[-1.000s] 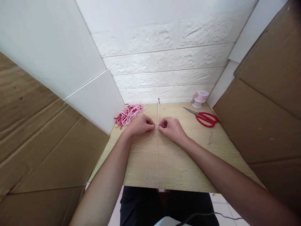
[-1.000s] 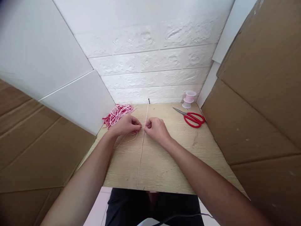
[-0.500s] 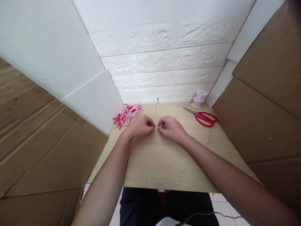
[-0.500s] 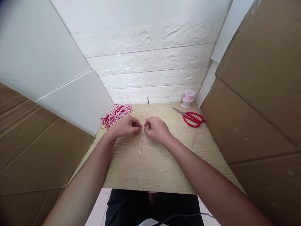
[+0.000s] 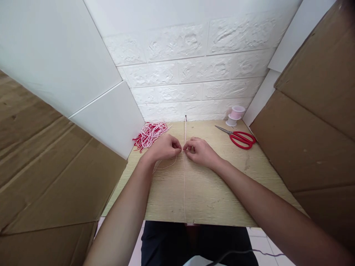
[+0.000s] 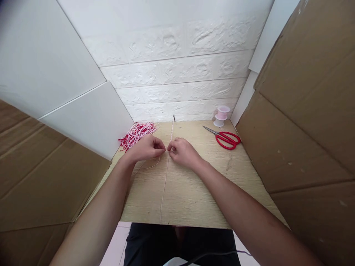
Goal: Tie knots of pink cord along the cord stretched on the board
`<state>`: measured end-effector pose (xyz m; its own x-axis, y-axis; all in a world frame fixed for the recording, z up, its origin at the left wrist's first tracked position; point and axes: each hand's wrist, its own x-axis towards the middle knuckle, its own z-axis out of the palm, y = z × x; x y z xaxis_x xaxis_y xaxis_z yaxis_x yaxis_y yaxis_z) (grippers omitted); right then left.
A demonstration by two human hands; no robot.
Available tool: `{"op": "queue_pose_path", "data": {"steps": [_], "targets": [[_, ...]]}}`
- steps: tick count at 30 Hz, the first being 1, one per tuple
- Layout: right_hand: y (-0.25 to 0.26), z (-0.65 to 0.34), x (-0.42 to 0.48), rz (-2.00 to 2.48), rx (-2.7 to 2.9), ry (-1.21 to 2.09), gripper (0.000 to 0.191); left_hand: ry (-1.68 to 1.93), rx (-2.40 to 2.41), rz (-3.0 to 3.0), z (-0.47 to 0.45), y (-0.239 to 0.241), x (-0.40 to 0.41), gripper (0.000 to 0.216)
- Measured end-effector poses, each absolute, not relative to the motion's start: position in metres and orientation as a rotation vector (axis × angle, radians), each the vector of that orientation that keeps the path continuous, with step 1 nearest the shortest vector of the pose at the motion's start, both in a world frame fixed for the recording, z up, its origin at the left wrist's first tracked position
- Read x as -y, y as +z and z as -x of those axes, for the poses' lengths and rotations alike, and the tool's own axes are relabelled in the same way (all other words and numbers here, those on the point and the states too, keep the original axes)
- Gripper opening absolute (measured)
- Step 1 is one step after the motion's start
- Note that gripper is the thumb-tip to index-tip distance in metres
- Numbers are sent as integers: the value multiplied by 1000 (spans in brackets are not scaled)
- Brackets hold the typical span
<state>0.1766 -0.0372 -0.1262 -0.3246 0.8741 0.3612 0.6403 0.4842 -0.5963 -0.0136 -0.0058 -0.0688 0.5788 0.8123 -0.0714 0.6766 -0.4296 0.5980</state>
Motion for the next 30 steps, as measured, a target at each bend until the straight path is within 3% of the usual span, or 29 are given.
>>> {"op": "queue_pose_path", "data": {"steps": [30], "targets": [[-123,-171,37,1401,1848,691,10,412,-1205,-2312,3,-87,6,26]]}}
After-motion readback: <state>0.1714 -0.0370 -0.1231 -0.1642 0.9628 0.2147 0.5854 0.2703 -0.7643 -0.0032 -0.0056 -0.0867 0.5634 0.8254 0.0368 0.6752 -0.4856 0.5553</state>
